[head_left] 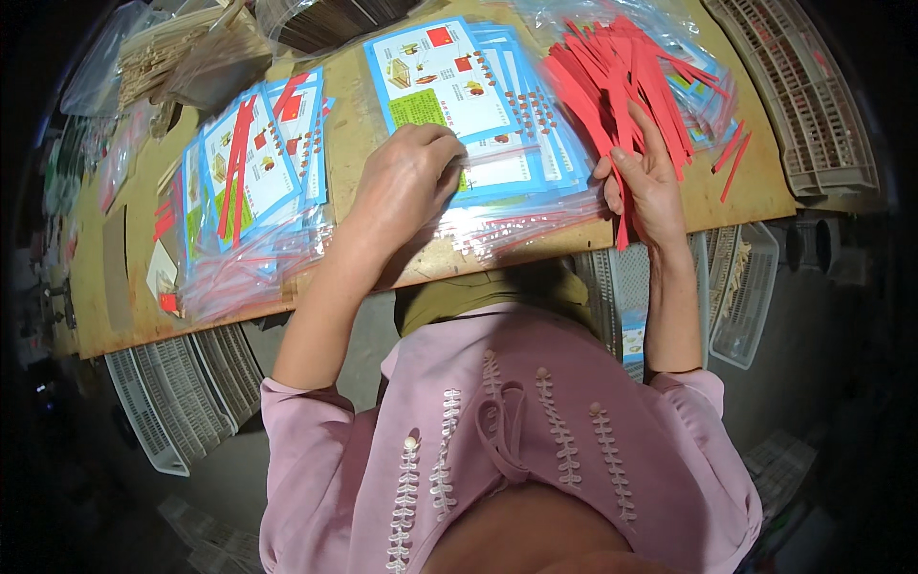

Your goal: The person repeatedly picks red paper strips from a pile, folds them, and places them into small plastic bags containing printed instruction sheets. The person then moves the filled bags to a stack on the left side of the table.

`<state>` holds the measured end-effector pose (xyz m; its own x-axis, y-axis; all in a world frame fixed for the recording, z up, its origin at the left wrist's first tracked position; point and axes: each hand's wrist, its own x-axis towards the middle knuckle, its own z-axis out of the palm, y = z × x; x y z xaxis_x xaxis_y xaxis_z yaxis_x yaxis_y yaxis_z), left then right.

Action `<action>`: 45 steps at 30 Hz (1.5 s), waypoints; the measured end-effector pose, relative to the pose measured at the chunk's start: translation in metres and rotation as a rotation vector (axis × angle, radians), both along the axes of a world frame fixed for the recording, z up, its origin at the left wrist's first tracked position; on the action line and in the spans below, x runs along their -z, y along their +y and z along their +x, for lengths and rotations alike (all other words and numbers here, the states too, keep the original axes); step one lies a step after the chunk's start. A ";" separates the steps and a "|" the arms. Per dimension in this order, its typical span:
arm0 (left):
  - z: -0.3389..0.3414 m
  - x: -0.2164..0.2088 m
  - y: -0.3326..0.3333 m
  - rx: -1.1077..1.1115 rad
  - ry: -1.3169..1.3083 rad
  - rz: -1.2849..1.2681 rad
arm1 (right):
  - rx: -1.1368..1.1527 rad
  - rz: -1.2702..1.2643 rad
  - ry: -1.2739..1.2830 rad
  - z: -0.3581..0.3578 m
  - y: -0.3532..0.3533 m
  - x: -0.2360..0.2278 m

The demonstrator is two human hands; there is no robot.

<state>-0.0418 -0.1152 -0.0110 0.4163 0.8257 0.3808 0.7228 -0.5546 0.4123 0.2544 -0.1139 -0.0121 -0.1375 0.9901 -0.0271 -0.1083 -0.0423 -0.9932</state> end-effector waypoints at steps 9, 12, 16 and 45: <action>0.015 -0.002 -0.006 -0.282 -0.314 0.149 | -0.140 -0.104 -0.118 -0.039 -0.011 -0.013; 0.035 -0.004 -0.014 -0.229 -0.277 0.279 | -0.127 -0.194 -0.066 -0.064 -0.009 -0.010; 0.051 0.013 -0.027 -0.184 -0.198 0.248 | -0.153 -0.259 -0.009 -0.070 0.000 -0.007; 0.026 0.005 -0.015 -0.384 -0.366 0.164 | 0.026 -0.007 -0.316 -0.066 -0.015 -0.017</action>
